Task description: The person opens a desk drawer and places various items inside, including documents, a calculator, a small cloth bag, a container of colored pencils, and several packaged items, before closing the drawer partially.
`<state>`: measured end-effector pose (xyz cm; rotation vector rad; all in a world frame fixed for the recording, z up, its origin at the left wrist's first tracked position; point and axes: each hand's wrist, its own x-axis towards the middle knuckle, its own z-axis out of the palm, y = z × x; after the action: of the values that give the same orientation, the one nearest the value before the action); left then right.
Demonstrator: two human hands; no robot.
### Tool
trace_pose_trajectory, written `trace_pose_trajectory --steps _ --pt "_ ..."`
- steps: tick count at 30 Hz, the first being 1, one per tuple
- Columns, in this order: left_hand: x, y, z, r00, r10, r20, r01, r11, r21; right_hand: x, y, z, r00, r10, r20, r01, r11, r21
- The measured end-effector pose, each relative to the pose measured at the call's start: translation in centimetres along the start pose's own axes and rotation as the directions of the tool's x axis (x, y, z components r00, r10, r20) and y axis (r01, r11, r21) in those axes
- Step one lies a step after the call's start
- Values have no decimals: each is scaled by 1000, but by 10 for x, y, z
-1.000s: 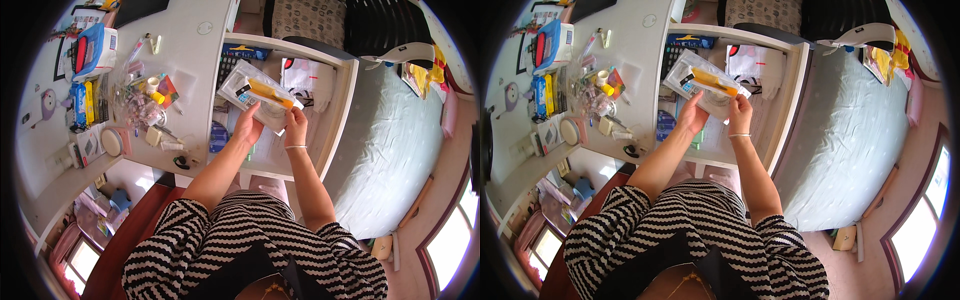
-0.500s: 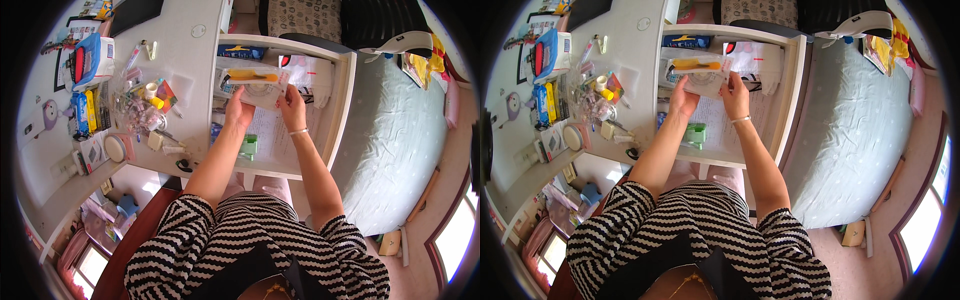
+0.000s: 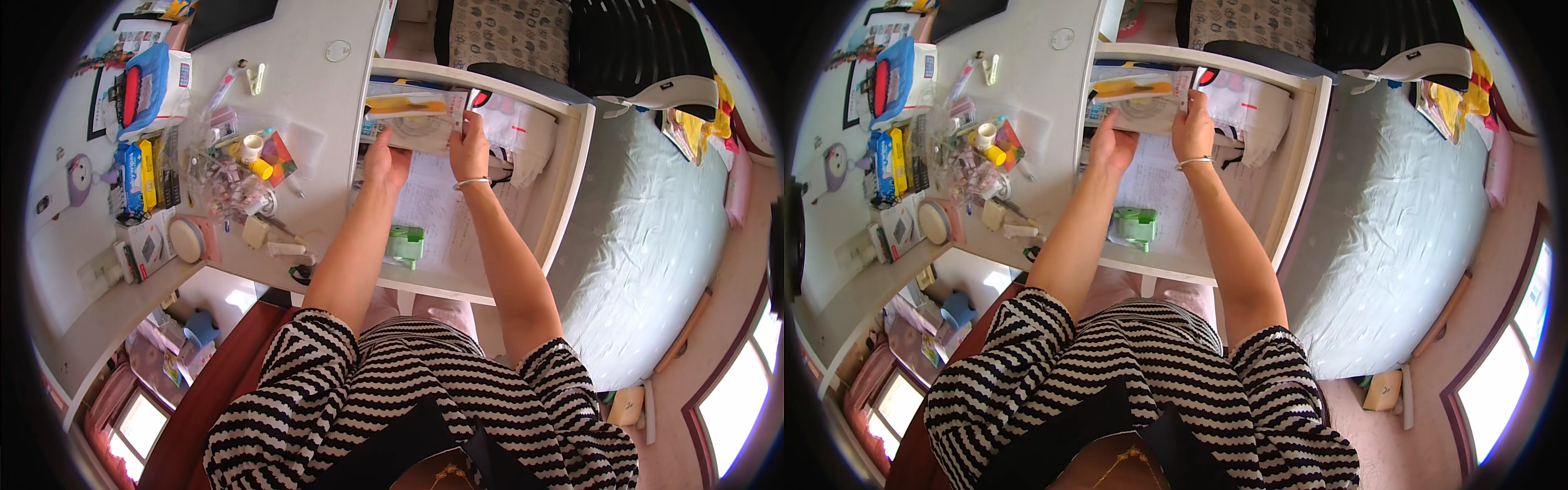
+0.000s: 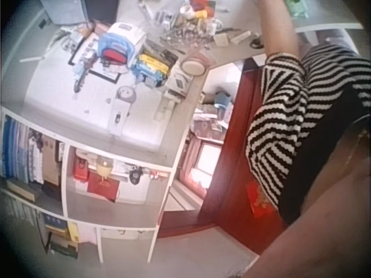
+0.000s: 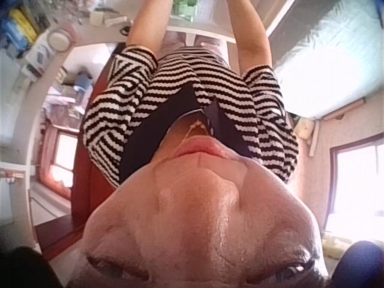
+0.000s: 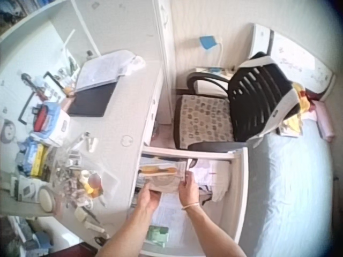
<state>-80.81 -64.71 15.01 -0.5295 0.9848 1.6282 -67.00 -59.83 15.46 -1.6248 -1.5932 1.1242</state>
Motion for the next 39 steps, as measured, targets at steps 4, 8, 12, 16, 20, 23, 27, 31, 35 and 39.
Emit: trace_pose_trajectory --steps 4,8,12,16,20,23,27,31,35,39 --pt "-5 1 2 1000 -7 -8 8 998 60 -4 -6 -3 1000 31 -4 -30 994 105" --pt "1 5 17 1000 -14 -9 14 1000 5 3 -20 -2 1000 -12 -15 14 988 155" --pt "5 1 22 999 13 -31 -15 997 -77 2 -15 5 962 -242 -126 243 970 -8" --pt "1 3 15 998 24 56 -17 992 -123 -20 -24 1 964 -264 -30 265 964 26" --pt "-19 10 25 999 -15 41 17 999 -29 -16 -21 8 926 -376 19 375 917 -138" --pt "-30 11 22 1000 28 -12 -28 999 37 -13 -25 10 863 -495 99 501 813 -297" --pt "-35 10 30 998 46 41 -46 999 14 -13 -31 20 857 -446 260 516 750 -414" --pt "-27 24 24 997 -47 58 47 999 12 -12 -36 27 848 -421 320 529 707 -470" --pt "-35 15 26 999 34 -6 -34 998 57 -12 -35 31 854 -389 345 517 703 -489" --pt "-43 19 34 1000 11 -1 -11 996 86 -12 -35 32 866 -351 355 493 711 -501"
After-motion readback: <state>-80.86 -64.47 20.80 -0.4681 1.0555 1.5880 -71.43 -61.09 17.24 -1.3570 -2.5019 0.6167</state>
